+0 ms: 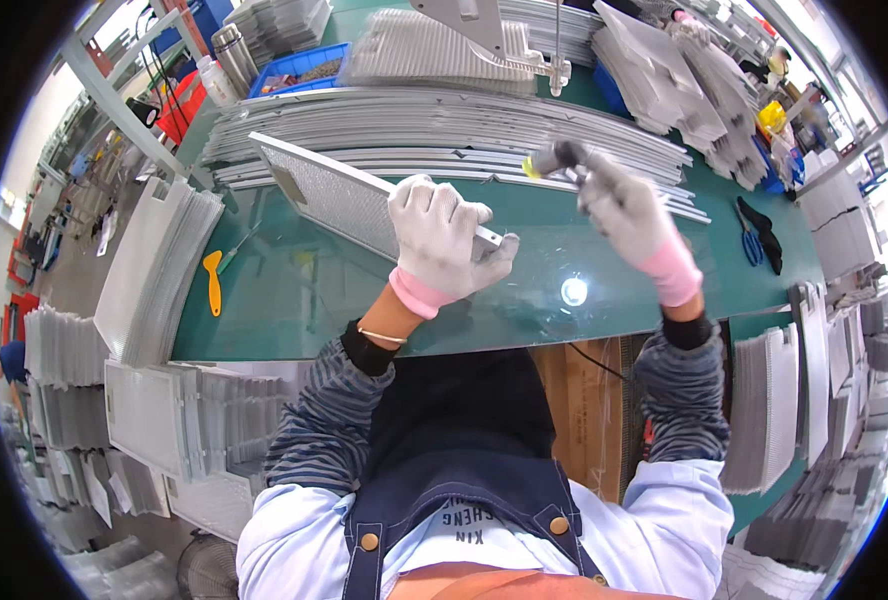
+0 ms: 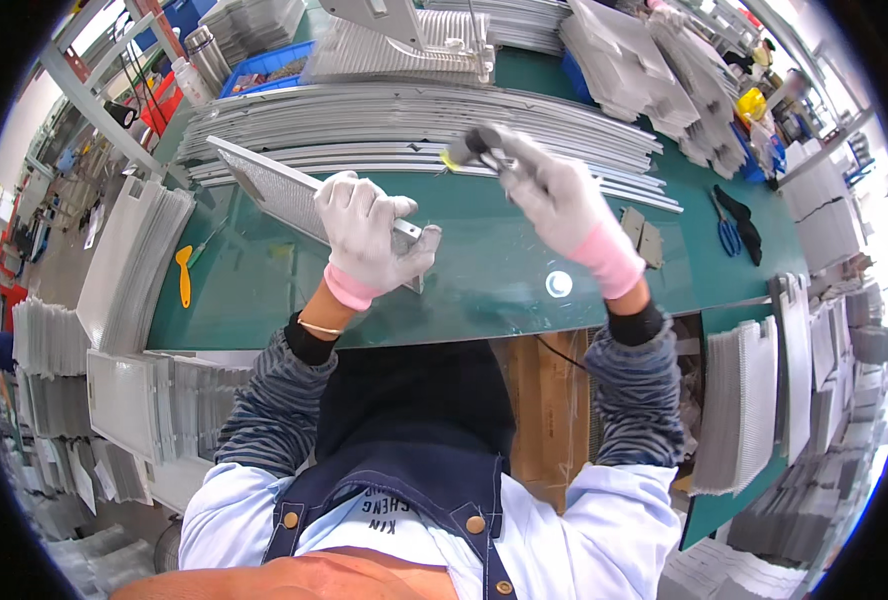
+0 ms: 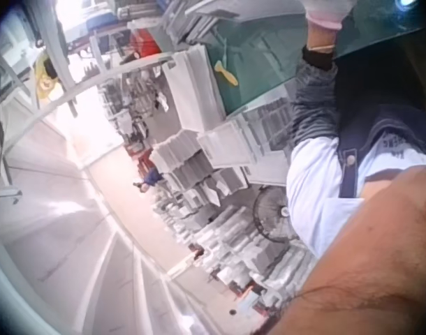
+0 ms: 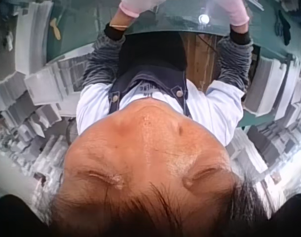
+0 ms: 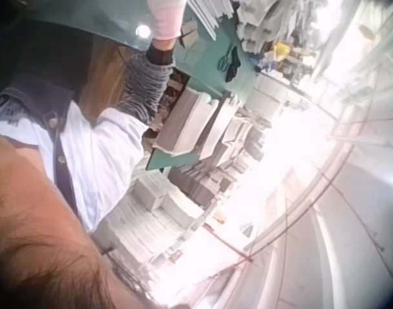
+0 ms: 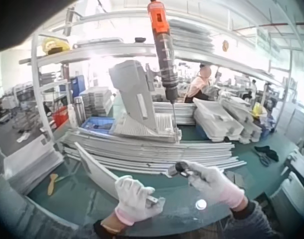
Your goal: The person is assembling metal mesh filters for kitchen range hoods, attaching frames and using a drill to secure components.
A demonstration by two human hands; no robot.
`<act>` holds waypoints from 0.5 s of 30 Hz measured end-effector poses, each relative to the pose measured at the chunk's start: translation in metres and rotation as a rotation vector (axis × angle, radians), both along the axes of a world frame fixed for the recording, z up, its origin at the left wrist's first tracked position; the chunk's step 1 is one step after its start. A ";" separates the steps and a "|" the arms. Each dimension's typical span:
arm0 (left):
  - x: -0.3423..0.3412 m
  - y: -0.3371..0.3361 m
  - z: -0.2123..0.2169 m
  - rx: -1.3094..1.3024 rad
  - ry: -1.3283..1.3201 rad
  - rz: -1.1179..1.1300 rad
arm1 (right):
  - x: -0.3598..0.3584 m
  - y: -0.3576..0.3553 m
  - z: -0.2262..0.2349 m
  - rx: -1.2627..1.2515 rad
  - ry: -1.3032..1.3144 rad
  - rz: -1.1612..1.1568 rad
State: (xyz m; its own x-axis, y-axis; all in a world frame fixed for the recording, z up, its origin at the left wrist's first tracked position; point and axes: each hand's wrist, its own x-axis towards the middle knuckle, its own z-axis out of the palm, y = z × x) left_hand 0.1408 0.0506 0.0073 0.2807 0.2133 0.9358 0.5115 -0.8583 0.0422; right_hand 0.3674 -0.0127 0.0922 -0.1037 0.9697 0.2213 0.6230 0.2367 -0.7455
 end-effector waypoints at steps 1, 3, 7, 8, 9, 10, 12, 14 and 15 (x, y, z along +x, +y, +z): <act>0.001 0.002 -0.001 0.009 -0.017 -0.007 | -0.008 -0.005 0.023 -0.005 0.002 -0.004; 0.003 0.007 -0.002 0.012 -0.016 -0.005 | -0.021 -0.014 0.049 0.264 -0.028 0.020; 0.009 0.012 -0.003 0.004 -0.017 -0.030 | -0.036 -0.014 0.032 0.169 -0.645 0.230; 0.010 0.012 -0.004 -0.005 -0.010 -0.040 | -0.035 -0.015 0.035 0.167 -0.645 0.229; 0.009 0.009 -0.005 -0.040 -0.014 -0.048 | -0.037 -0.015 0.044 0.216 -0.573 0.246; 0.010 0.010 -0.005 -0.042 -0.014 -0.044 | -0.036 -0.015 0.049 0.264 -0.501 0.263; 0.012 0.014 -0.004 0.011 -0.047 -0.016 | -0.042 -0.017 0.064 0.339 -0.327 0.051; 0.011 0.014 -0.005 0.019 -0.057 -0.024 | -0.035 -0.011 0.051 0.352 -0.713 0.246; 0.012 0.015 -0.006 0.018 -0.049 -0.022 | -0.034 -0.012 0.043 0.354 -0.716 0.247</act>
State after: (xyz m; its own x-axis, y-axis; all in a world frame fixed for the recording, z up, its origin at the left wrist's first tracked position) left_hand 0.1528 0.0655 0.0015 0.2386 0.1902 0.9523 0.4900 -0.8702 0.0511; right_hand 0.3337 -0.0245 0.1351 -0.5359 0.7861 0.3082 0.8172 0.5747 -0.0449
